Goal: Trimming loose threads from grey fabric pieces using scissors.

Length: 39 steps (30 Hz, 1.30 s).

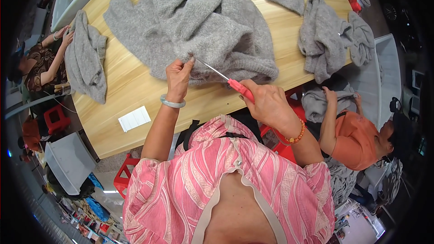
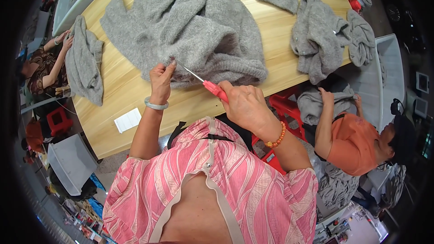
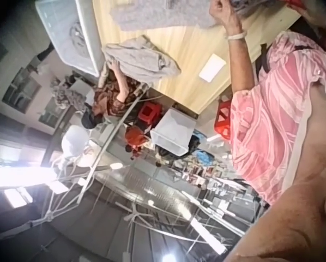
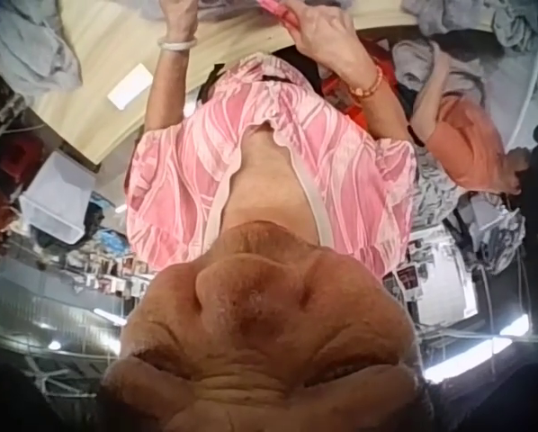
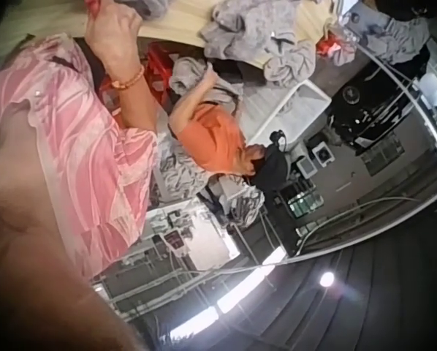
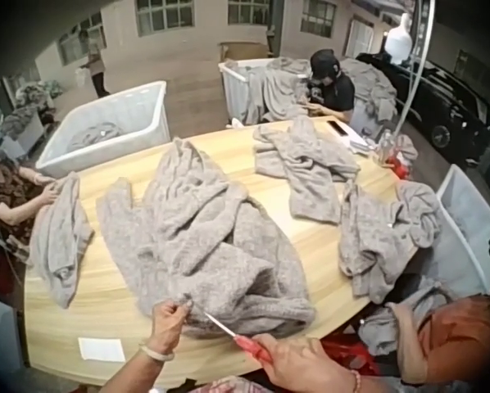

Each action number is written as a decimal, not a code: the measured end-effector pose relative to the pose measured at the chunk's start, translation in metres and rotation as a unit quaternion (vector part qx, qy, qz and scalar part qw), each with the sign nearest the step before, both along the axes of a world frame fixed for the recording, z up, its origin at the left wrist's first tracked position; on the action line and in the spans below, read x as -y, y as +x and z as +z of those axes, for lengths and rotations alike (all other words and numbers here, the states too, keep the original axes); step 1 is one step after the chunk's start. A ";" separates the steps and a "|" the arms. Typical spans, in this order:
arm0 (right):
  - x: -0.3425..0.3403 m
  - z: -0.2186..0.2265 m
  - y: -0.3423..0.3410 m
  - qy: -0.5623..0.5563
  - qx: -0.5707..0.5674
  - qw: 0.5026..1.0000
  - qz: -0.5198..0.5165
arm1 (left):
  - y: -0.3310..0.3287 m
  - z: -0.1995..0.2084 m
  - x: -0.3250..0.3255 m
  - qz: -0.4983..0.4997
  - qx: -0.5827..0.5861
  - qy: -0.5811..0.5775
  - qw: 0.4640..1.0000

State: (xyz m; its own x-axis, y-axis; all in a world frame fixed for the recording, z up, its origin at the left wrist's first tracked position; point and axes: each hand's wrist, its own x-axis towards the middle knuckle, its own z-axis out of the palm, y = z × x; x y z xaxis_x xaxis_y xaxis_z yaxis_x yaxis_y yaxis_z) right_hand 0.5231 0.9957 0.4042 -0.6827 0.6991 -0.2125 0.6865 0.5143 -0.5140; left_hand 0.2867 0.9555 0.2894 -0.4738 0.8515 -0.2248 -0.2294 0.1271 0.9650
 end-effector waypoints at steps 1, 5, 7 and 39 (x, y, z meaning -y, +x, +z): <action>0.001 0.000 0.000 -0.001 0.000 1.000 0.000 | 0.000 0.004 0.000 -0.003 -0.014 -0.011 1.000; 0.002 0.002 -0.004 -0.002 0.003 1.000 0.015 | -0.007 -0.008 0.005 -0.001 -0.032 -0.033 0.999; 0.002 0.001 -0.005 -0.008 0.002 1.000 0.011 | -0.013 -0.016 0.010 -0.025 -0.049 -0.015 0.998; -0.001 -0.023 -0.016 0.007 -0.058 0.997 -0.044 | -0.072 -0.033 -0.058 0.008 0.332 0.006 0.943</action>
State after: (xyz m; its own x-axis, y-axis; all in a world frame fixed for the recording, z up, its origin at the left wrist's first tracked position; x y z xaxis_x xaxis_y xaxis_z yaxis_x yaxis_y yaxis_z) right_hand 0.5072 0.9963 0.3812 -0.6387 0.7592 -0.1252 0.6655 0.4632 -0.5853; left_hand 0.2150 1.0130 0.2564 -0.2444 0.8503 -0.4662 -0.7851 0.1086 0.6097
